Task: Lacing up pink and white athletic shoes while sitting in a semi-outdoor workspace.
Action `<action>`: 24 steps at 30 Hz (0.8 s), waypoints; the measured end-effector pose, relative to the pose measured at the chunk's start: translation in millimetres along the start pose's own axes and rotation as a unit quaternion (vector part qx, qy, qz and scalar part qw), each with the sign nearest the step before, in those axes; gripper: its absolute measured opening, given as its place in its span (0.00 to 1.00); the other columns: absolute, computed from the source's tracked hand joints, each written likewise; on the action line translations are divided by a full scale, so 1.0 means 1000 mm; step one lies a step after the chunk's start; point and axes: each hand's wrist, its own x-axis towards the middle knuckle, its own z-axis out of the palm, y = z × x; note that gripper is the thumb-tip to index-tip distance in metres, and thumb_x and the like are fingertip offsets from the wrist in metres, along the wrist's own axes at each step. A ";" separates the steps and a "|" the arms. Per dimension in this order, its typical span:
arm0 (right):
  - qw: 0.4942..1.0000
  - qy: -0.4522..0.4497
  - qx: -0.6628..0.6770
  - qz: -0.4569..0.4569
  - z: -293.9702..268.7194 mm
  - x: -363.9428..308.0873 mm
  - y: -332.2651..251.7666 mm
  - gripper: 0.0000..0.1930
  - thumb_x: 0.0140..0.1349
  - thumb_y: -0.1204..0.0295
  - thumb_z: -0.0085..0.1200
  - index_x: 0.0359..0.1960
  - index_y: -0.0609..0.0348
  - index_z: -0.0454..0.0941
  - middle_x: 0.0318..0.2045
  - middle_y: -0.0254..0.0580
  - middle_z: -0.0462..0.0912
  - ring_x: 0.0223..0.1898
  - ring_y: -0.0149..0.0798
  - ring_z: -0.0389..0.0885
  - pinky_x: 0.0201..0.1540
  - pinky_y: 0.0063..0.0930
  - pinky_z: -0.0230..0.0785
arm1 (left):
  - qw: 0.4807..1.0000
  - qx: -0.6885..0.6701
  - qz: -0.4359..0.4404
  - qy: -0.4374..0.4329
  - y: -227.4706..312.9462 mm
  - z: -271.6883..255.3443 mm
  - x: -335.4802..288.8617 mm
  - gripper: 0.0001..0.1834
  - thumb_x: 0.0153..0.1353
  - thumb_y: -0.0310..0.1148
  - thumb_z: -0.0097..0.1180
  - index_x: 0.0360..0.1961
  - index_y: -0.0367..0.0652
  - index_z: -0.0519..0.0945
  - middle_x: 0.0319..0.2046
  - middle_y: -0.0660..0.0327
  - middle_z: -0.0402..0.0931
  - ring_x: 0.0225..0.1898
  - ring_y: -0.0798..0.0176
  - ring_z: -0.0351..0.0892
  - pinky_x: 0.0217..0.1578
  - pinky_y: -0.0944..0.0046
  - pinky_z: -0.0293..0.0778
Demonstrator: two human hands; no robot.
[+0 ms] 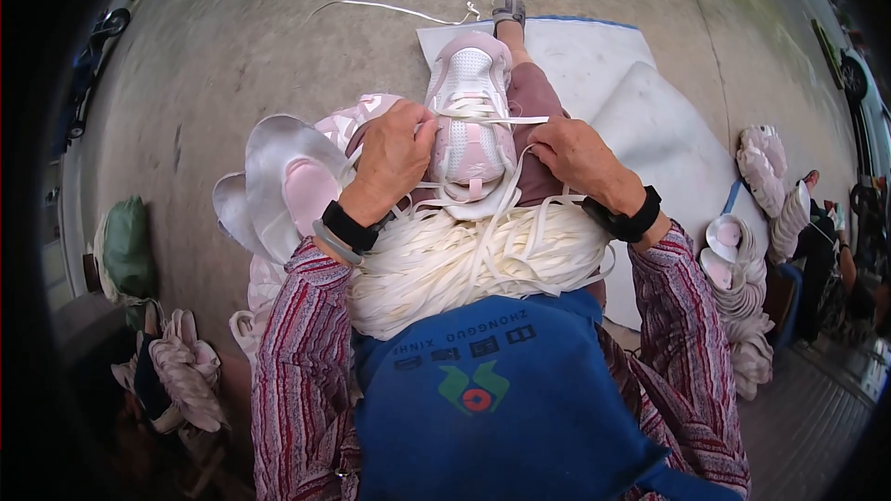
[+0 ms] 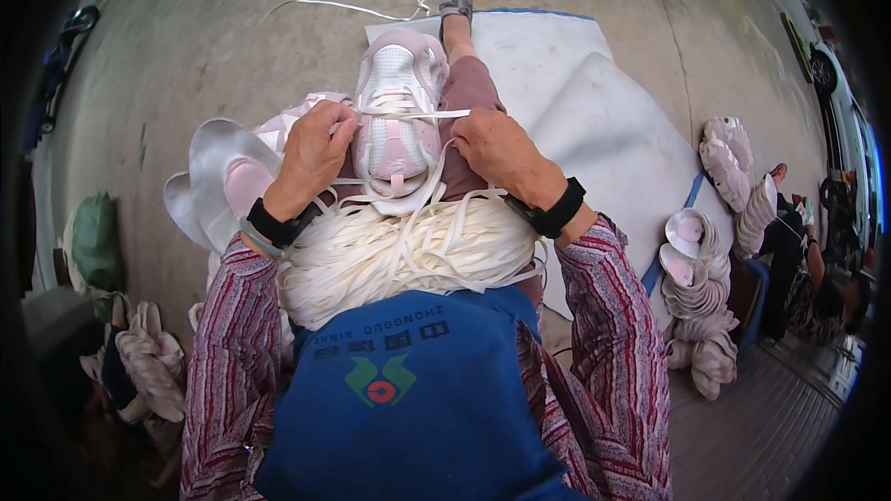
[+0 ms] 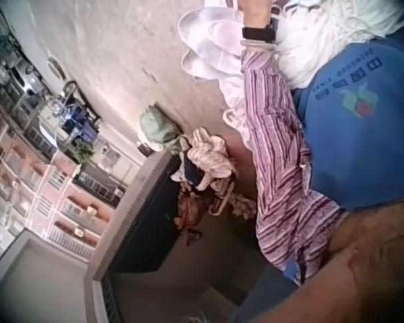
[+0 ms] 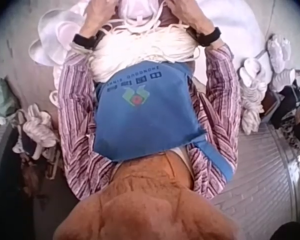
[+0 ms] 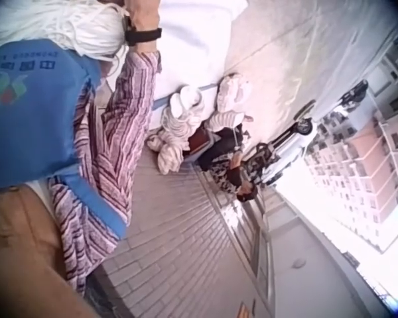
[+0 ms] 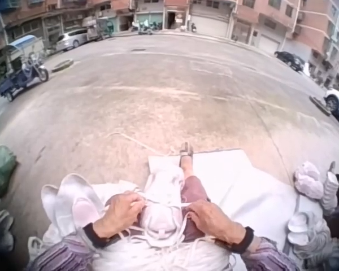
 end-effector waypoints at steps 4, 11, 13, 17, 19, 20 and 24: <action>0.998 -0.051 0.028 -0.025 -0.003 -0.013 -0.004 0.06 0.54 0.75 0.52 0.24 0.64 0.79 0.26 0.55 0.79 0.31 0.53 0.79 0.37 0.41 0.71 | 1.000 0.020 0.007 -0.012 0.006 0.000 0.000 0.09 0.59 0.30 0.53 0.34 0.35 0.77 0.31 0.48 0.76 0.31 0.48 0.76 0.35 0.57 0.70; 0.993 -0.077 0.087 0.030 -0.022 -0.028 -0.003 0.08 0.56 0.76 0.52 0.34 0.66 0.80 0.27 0.50 0.80 0.27 0.45 0.79 0.33 0.33 0.72 | 0.978 -0.121 -0.166 -0.018 0.006 0.000 -0.006 0.07 0.59 0.29 0.56 0.36 0.37 0.77 0.29 0.59 0.76 0.32 0.65 0.77 0.35 0.68 0.74; 0.991 -0.051 0.122 0.034 -0.019 -0.030 0.003 0.09 0.57 0.75 0.51 0.37 0.67 0.79 0.27 0.51 0.80 0.26 0.45 0.79 0.33 0.32 0.72 | 0.997 -0.048 -0.016 0.050 0.005 -0.002 -0.010 0.07 0.54 0.30 0.58 0.34 0.41 0.78 0.32 0.57 0.76 0.34 0.55 0.77 0.36 0.59 0.72; 0.994 0.093 -0.007 0.050 -0.006 -0.036 0.019 0.08 0.53 0.79 0.50 0.35 0.65 0.78 0.29 0.55 0.77 0.32 0.56 0.77 0.37 0.43 0.70 | 0.990 0.086 0.069 0.084 0.011 0.000 -0.011 0.06 0.52 0.29 0.60 0.33 0.43 0.80 0.34 0.58 0.74 0.38 0.53 0.73 0.39 0.57 0.68; 0.992 0.106 -0.034 0.065 -0.009 -0.031 0.018 0.08 0.54 0.80 0.50 0.35 0.65 0.79 0.29 0.56 0.77 0.32 0.56 0.77 0.37 0.43 0.70 | 0.989 0.096 0.070 0.087 0.007 0.001 -0.011 0.06 0.52 0.29 0.60 0.33 0.43 0.81 0.33 0.59 0.73 0.37 0.54 0.72 0.39 0.56 0.67; 0.987 0.118 -0.064 0.085 -0.011 -0.028 0.017 0.09 0.54 0.80 0.49 0.35 0.65 0.80 0.29 0.57 0.77 0.32 0.57 0.77 0.37 0.44 0.70 | 0.989 0.106 0.061 0.080 0.005 0.000 -0.008 0.06 0.52 0.30 0.60 0.33 0.44 0.82 0.32 0.60 0.73 0.37 0.54 0.72 0.38 0.56 0.67; 0.990 0.126 -0.050 0.044 -0.033 -0.022 0.008 0.09 0.54 0.80 0.49 0.34 0.63 0.81 0.28 0.54 0.77 0.29 0.51 0.78 0.34 0.40 0.71 | 0.986 0.139 0.054 0.071 0.011 -0.007 0.000 0.05 0.52 0.30 0.59 0.31 0.43 0.81 0.29 0.58 0.73 0.34 0.52 0.74 0.36 0.54 0.66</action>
